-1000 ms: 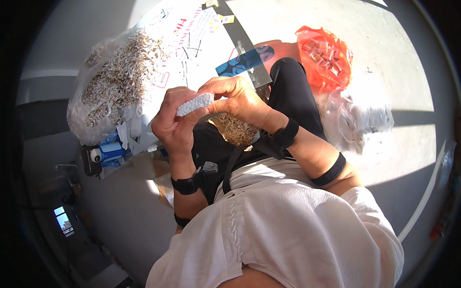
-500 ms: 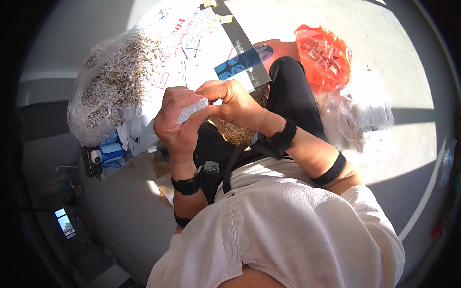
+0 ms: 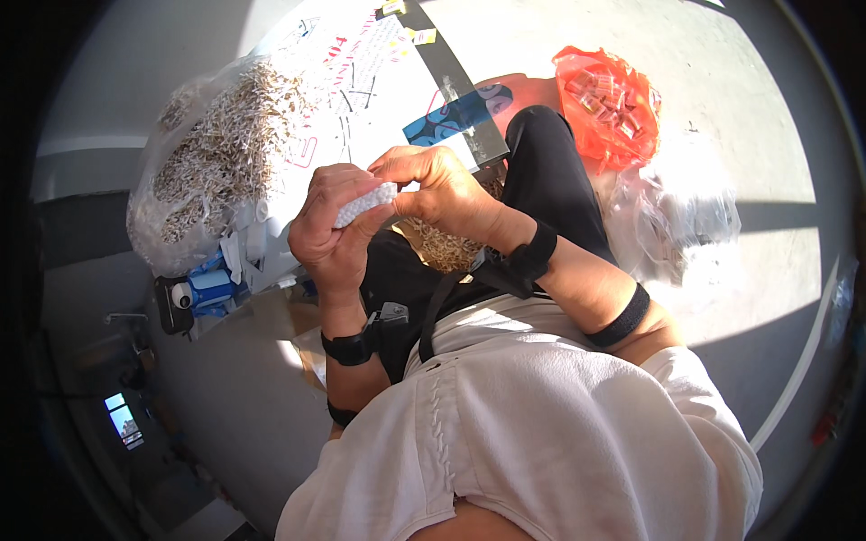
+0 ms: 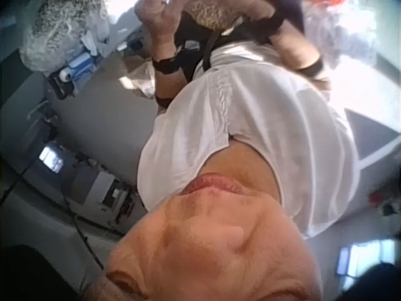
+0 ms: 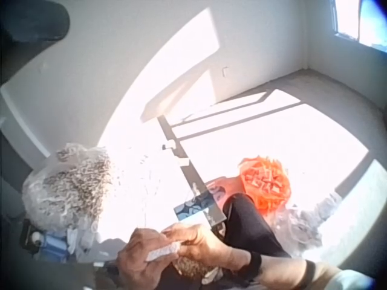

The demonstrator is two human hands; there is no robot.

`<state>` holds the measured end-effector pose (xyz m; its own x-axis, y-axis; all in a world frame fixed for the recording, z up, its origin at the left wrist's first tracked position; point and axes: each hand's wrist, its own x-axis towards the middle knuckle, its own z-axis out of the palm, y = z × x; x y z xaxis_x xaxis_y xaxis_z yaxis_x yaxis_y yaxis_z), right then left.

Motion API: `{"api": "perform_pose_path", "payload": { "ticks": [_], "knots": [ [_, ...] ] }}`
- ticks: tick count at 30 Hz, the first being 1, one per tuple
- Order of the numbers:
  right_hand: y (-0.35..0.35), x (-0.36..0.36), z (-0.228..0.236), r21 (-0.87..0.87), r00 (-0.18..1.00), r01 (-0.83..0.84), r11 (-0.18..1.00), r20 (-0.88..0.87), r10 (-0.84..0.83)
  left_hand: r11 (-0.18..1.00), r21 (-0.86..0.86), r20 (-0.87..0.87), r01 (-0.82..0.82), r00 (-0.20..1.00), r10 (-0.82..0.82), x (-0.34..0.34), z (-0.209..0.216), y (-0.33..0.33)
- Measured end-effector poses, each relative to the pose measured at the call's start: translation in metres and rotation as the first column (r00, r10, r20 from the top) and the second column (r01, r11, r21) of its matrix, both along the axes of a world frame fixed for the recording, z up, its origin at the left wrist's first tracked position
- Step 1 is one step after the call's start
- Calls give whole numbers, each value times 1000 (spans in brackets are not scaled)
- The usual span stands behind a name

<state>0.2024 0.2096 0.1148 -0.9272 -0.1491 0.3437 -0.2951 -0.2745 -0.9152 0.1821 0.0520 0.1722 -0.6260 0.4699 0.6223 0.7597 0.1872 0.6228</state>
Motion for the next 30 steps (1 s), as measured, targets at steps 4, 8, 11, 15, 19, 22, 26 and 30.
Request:
{"api": "perform_pose_path", "payload": {
  "ticks": [4, 8, 11, 15, 19, 22, 26, 30],
  "knots": [
    [3, 0, 0, 66, 999, 40, 997, -7, -40, 1000, 4, 112, 17, 994, -18, -1, 6, -4],
    [6, -1, -3, 61, 997, 57, 997, -49, -54, 998, -49, 112, 39, 993, -33, -6, 3, -13],
    [4, 0, -1, 67, 992, 93, 993, -87, -87, 999, -29, 87, 41, 996, -38, -6, -1, -14],
    [4, -1, -5, 59, 994, 90, 994, -64, -86, 999, -4, 159, 47, 986, -46, -4, 1, -10],
    [2, -1, -5, 54, 990, 116, 992, -87, -111, 1000, -4, 133, 18, 991, -18, -2, 8, -1],
    [1, -1, -5, 51, 989, 119, 992, -92, -114, 999, -37, 98, 28, 995, -24, -3, 5, 2],
    [0, -2, -9, 71, 980, 165, 984, -122, -156, 999, -45, 71, 15, 997, -12, -2, 2, 4],
    [0, -2, -11, 87, 983, 158, 984, -111, -148, 999, -35, 23, 26, 999, -26, -4, -4, 3]
  ]
}}
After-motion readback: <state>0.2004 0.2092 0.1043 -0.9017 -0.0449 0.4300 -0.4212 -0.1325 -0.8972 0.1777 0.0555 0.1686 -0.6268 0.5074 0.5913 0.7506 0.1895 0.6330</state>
